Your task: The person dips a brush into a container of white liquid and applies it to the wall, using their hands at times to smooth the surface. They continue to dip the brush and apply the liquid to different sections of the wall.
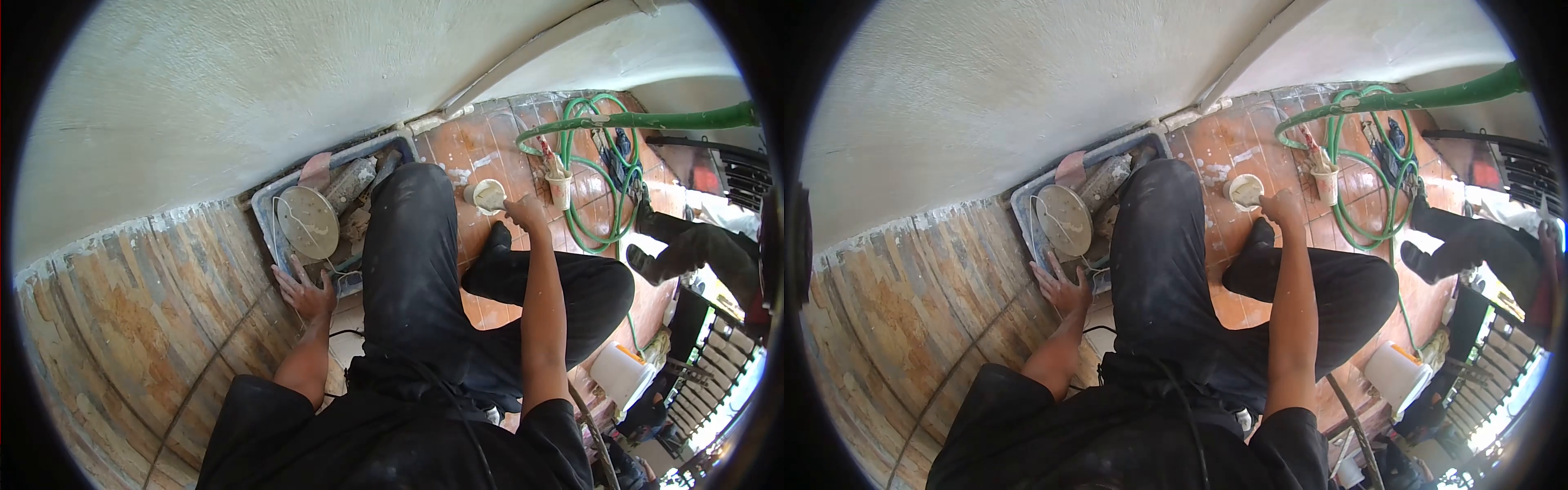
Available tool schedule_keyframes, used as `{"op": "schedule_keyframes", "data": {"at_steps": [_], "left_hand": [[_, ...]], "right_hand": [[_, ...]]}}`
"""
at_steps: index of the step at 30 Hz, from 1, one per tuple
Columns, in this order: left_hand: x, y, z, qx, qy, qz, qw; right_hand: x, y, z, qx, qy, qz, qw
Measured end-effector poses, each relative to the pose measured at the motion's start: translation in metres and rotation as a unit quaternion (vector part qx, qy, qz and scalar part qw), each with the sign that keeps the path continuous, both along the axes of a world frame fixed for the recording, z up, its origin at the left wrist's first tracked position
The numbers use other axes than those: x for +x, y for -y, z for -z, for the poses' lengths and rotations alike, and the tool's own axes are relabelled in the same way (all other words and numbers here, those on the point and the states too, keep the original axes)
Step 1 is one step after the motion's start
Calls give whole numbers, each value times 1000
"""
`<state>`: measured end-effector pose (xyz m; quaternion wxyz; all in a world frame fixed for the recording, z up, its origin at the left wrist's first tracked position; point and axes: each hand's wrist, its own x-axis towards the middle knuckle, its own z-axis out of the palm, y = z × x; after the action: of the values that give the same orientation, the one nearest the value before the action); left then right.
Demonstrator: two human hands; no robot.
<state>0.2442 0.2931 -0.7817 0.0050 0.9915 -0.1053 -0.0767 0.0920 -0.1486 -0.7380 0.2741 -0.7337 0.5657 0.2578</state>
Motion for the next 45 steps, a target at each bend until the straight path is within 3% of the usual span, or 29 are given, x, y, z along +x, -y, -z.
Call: {"op": "schedule_keyframes", "data": {"at_steps": [11, 14, 21, 30, 39, 45], "left_hand": [[1, -1, -1, -7, -9, 10, 1000], [1, -1, -2, -11, -3, 14, 1000], [0, -3, 3, -22, 9, 14, 1000], [-1, -4, 4, -16, 26, 21, 999], [0, -3, 4, -17, 16, 13, 1000], [1, -3, 5, -12, 12, 16, 1000]], "right_hand": [[8, -7, 2, -8, 31, 24, 999], [-6, -2, 36, -57, 26, -35, 997], [-17, 2, 61, -36, 19, 13, 999], [-16, -3, 53, -44, 12, 1, 999], [-9, -28, -11, -67, -3, -43, 997], [-20, -58, -31, -154, 43, -30, 987]]}}
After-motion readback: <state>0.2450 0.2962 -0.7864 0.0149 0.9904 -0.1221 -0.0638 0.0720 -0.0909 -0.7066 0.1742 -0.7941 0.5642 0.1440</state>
